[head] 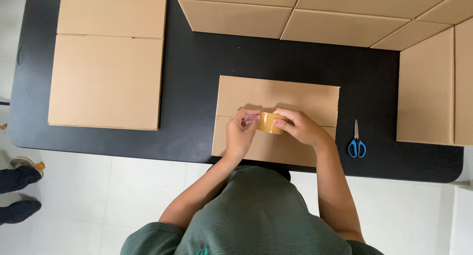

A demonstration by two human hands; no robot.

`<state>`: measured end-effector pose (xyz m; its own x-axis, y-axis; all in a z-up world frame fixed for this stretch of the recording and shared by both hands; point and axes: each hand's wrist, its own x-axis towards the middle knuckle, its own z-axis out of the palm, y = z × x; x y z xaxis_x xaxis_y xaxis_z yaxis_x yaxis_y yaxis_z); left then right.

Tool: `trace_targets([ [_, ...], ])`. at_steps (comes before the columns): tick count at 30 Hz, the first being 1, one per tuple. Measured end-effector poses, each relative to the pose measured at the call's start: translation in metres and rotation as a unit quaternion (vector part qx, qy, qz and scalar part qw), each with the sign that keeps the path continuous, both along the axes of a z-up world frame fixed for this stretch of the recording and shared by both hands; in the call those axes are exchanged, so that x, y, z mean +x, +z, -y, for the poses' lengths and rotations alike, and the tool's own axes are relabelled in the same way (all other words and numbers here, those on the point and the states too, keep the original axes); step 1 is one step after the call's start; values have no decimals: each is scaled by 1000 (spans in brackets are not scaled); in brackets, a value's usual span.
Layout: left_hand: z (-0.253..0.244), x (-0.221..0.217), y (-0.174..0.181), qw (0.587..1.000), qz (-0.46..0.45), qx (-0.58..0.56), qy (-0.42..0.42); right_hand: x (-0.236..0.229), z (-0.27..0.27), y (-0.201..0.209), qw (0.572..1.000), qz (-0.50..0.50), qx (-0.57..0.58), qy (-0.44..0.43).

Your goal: The person folds cardboard flats into boxes, applies tape to the bottom seams using a tape dispenser, and cuts the tape with scissors, stacking the completed boxes to the side.

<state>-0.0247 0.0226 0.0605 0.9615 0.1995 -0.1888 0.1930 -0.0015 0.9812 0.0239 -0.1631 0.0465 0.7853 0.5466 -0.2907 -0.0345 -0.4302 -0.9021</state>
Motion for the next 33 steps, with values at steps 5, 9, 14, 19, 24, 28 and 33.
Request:
trace_targets([
  [5, -2, 6, -19, 1000, -9, 9, 9, -8, -24, 50, 999, 44, -29, -6],
  [9, -1, 11, -25, 1000, -2, 7, 30, -7, -27, 37, 998, 66, -20, -4],
  [14, -3, 8, -9, 998, 5, 62, 19, -11, -40, 51, 993, 107, -56, -3],
  [19, -6, 9, 9, 995, 55, 70, 38, -5, -47, 53, 992, 97, -83, -26],
  [24, -24, 4, 45, 988, 65, 138, -19, 0, -57, 55, 988, 118, -98, -12],
  [28, -32, 5, 19, 994, 73, 65, -47, -8, -57, 48, 984, 147, -102, -21],
  [33, -48, 14, -2, 989, 104, 96, 45, -16, -63, 55, 957, 279, -53, -62],
])
